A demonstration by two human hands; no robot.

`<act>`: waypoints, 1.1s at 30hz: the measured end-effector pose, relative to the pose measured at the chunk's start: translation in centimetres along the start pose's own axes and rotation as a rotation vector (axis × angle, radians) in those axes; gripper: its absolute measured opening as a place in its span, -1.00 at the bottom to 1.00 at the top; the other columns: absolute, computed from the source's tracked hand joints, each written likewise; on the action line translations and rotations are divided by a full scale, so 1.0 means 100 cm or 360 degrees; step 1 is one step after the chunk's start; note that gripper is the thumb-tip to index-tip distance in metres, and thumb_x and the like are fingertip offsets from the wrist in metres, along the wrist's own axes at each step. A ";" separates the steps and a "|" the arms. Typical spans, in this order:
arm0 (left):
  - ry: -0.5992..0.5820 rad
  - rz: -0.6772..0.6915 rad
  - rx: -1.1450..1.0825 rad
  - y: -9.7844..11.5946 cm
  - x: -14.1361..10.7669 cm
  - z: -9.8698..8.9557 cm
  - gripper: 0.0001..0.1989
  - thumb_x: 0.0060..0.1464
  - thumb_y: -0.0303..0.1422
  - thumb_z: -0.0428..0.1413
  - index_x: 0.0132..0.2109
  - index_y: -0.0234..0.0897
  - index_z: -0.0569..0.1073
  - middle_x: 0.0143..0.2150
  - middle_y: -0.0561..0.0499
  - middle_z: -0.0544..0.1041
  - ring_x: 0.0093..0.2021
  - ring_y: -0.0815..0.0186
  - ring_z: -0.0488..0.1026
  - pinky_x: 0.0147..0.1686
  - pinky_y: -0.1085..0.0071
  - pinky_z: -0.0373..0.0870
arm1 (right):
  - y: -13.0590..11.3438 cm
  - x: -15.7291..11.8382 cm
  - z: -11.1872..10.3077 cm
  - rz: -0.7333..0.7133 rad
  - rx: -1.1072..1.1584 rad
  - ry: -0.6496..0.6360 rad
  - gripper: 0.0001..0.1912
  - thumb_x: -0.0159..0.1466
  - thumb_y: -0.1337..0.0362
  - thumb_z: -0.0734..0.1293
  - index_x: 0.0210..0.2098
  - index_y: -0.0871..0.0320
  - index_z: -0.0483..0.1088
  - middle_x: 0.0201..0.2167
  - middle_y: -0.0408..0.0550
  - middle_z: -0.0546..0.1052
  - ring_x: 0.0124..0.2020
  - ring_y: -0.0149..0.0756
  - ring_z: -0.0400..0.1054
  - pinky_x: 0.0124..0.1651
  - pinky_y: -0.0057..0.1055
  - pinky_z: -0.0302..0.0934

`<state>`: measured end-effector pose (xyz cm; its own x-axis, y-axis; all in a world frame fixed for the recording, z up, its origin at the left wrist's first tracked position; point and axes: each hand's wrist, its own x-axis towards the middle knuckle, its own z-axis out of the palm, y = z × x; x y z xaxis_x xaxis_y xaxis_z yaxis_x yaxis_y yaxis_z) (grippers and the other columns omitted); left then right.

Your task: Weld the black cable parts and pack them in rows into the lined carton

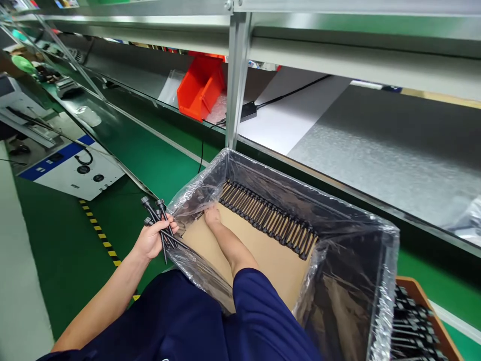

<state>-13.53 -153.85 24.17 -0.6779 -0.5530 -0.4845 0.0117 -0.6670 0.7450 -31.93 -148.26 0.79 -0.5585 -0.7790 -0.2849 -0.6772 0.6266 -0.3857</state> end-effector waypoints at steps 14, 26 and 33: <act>0.0040 0.0014 -0.0025 -0.002 0.000 -0.032 -0.78 -0.22 -0.52 0.30 -0.33 -0.38 0.49 -0.39 0.03 0.49 -0.38 0.32 0.51 -0.29 0.34 0.53 | -0.015 -0.057 0.033 -0.0719 -0.0314 -0.0157 -0.69 0.36 0.35 0.12 -0.23 0.22 0.50 -0.12 0.16 0.39 -0.01 -0.09 0.11 0.03 -0.22 0.00; 0.0036 -0.0066 0.0027 -0.002 0.001 -0.025 -0.74 -0.26 -0.53 0.35 -0.33 -0.39 0.51 -0.39 -0.04 0.55 -0.30 0.21 0.55 -0.14 0.21 0.52 | -0.042 -0.048 0.053 -0.0622 -0.0173 -0.0042 -0.70 0.37 0.33 0.13 -0.06 0.19 0.44 -0.04 0.13 0.36 0.01 -0.12 0.14 0.01 -0.30 0.08; 0.0085 -0.0056 0.0064 -0.003 0.007 -0.017 -0.69 -0.32 -0.49 0.39 -0.36 -0.37 0.47 -0.33 -0.11 0.59 -0.31 0.18 0.56 -0.35 0.35 0.47 | -0.043 -0.067 0.016 -0.0157 0.0669 0.0082 -0.74 0.36 0.32 0.13 -0.10 0.20 0.42 -0.14 0.04 0.46 -0.11 -0.28 0.30 -0.03 -0.41 0.17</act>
<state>-12.76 -154.92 22.81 -0.6370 -0.5561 -0.5339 -0.0420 -0.6665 0.7443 -24.49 -145.74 2.91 -0.5315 -0.8258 -0.1887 -0.4803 0.4773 -0.7359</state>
